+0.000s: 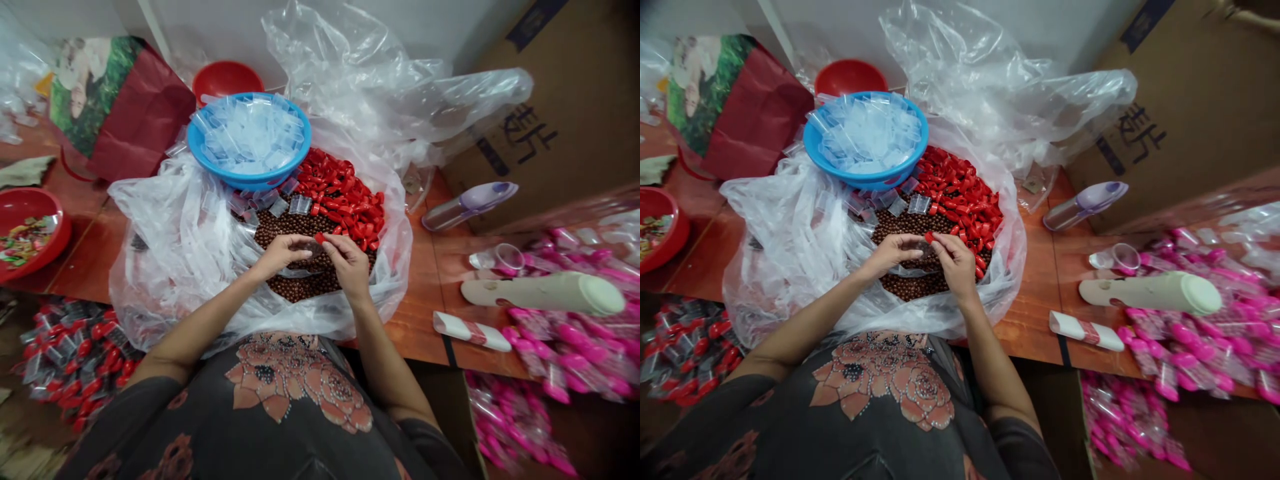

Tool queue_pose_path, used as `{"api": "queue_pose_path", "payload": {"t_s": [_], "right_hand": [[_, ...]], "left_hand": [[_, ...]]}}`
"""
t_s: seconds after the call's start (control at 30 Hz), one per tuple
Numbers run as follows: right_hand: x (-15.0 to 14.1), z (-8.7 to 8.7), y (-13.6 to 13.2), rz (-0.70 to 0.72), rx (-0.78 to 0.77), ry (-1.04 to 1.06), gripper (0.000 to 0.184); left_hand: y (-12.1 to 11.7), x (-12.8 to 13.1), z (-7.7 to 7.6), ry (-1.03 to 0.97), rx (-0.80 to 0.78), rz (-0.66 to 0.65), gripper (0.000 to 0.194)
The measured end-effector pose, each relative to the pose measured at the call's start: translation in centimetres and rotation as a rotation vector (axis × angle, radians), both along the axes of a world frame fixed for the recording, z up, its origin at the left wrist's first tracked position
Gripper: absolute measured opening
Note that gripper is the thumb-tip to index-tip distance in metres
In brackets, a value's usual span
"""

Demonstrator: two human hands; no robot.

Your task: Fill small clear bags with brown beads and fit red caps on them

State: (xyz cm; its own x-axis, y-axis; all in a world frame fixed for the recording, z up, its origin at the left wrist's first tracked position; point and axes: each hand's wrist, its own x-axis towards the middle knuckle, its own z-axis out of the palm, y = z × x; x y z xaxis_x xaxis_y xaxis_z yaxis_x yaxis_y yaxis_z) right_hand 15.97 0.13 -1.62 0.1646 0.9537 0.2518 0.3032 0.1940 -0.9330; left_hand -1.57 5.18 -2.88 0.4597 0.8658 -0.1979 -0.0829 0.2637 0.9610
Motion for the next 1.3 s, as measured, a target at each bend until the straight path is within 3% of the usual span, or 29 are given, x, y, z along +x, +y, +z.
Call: {"api": "queue_pose_path", "payload": {"t_s": [0.17,0.37,0.47,0.6,0.7,0.8,0.9,1.03,1.17,1.3], "right_hand": [[-0.4,0.6,-0.7,0.042,0.068,-0.139,0.02],[0.6,0.9,-1.4,0.077,0.066,-0.121,0.016],[0.5,0.9,-1.6,0.088,0.029,-0.063,0.019],[0.5,0.5,-1.6,0.051,-0.049,0.093,0.042],[0.8,0.7,-1.4,0.024,-0.005,-0.014,0.028],[0.9,1.1,-1.4,0.103,0.037,-0.095,0.019],[0.7,1.1,-1.7,0.16,0.069,-0.095,0.021],[0.7,0.7,-1.9,0.111,0.168,-0.189,0.032],[1.0,0.5,-2.0,0.16,0.29,-0.331,0.048],[0.8,0.3,-2.1,0.208,0.333,-0.335,0.055]], "left_hand": [[-1.1,-0.3,0.7,0.134,0.21,0.077,0.033],[-2.4,-0.7,1.7,0.225,0.374,0.101,0.029],[-2.8,-0.7,1.9,0.198,0.321,0.104,0.03],[-3.0,-0.8,1.9,0.126,0.216,0.068,0.034],[-3.3,-0.9,1.8,0.089,0.177,0.048,0.035],[-3.5,-0.8,1.7,0.041,0.096,0.053,0.038],[-3.8,-0.6,1.9,-0.033,-0.022,0.066,0.043],[-3.9,-0.4,2.2,-0.122,-0.157,0.072,0.045],[-3.8,-0.4,2.1,-0.149,-0.192,0.083,0.045],[-3.9,-0.3,2.0,-0.152,-0.196,0.084,0.044]]}}
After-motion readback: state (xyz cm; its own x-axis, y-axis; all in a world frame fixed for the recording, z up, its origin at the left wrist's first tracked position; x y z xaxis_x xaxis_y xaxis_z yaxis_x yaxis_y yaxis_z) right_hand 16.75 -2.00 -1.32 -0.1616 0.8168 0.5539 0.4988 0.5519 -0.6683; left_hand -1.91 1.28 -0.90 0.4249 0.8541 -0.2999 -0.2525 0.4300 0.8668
